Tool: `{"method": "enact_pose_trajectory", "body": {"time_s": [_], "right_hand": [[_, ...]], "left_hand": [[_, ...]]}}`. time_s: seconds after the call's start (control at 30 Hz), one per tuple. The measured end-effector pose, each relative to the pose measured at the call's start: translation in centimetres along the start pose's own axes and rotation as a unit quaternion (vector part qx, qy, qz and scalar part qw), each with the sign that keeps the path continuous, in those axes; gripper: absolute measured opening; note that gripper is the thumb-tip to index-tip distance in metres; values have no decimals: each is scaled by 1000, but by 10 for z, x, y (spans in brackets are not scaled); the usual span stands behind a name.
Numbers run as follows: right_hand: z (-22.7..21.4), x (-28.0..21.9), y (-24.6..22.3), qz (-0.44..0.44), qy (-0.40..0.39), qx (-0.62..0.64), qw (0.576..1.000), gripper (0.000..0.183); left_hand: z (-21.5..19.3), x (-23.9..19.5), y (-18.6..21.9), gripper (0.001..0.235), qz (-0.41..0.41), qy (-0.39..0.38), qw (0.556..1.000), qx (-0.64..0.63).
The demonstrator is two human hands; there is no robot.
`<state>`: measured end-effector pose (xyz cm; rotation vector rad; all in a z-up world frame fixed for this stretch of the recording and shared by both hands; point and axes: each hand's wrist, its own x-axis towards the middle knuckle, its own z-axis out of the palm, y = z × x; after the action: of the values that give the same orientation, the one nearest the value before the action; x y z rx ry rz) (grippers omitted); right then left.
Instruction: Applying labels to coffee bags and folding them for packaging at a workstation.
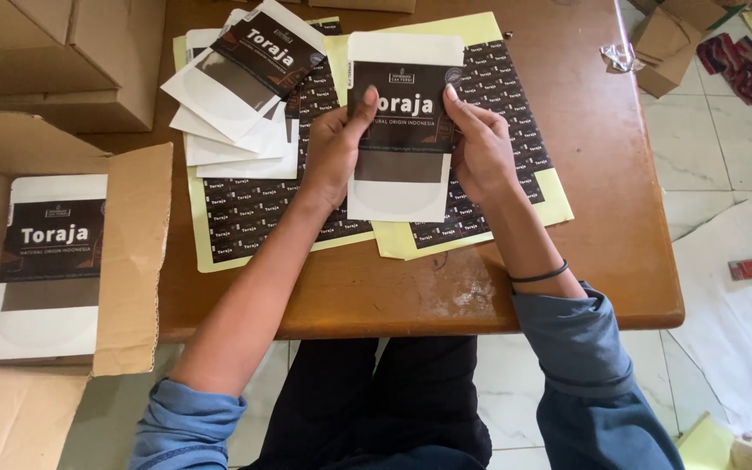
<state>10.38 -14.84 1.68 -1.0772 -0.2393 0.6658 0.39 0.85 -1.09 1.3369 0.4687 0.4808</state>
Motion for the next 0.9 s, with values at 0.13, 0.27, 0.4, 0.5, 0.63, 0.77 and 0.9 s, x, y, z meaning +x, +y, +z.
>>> {"method": "enact_pose_trajectory", "body": {"time_s": [0.13,0.27,0.4,0.5,0.63,0.77,0.9], "right_hand": [[2,8,17,-44,67,-24,997,27],[2,8,17,-53,47,-31,997,15],[1,6,17,-51,42,-43,997,10],[-6,11,20,-50,44,-49,997,10],[-1,4,17,-50,44,-57,996,11],[19,-9,6,-67,34,-77,994,11],[15,-8,12,-72,47,-79,993,11]], "left_hand": [[-13,22,-43,45,11,23,999,-34],[-9,12,-26,46,14,25,999,-46],[-4,8,-21,47,30,13,999,-37],[-8,6,-37,64,7,-43,999,13],[2,-6,-6,46,17,-2,999,32],[7,-10,3,42,12,16,999,42],[10,-20,10,31,4,22,999,49]]}}
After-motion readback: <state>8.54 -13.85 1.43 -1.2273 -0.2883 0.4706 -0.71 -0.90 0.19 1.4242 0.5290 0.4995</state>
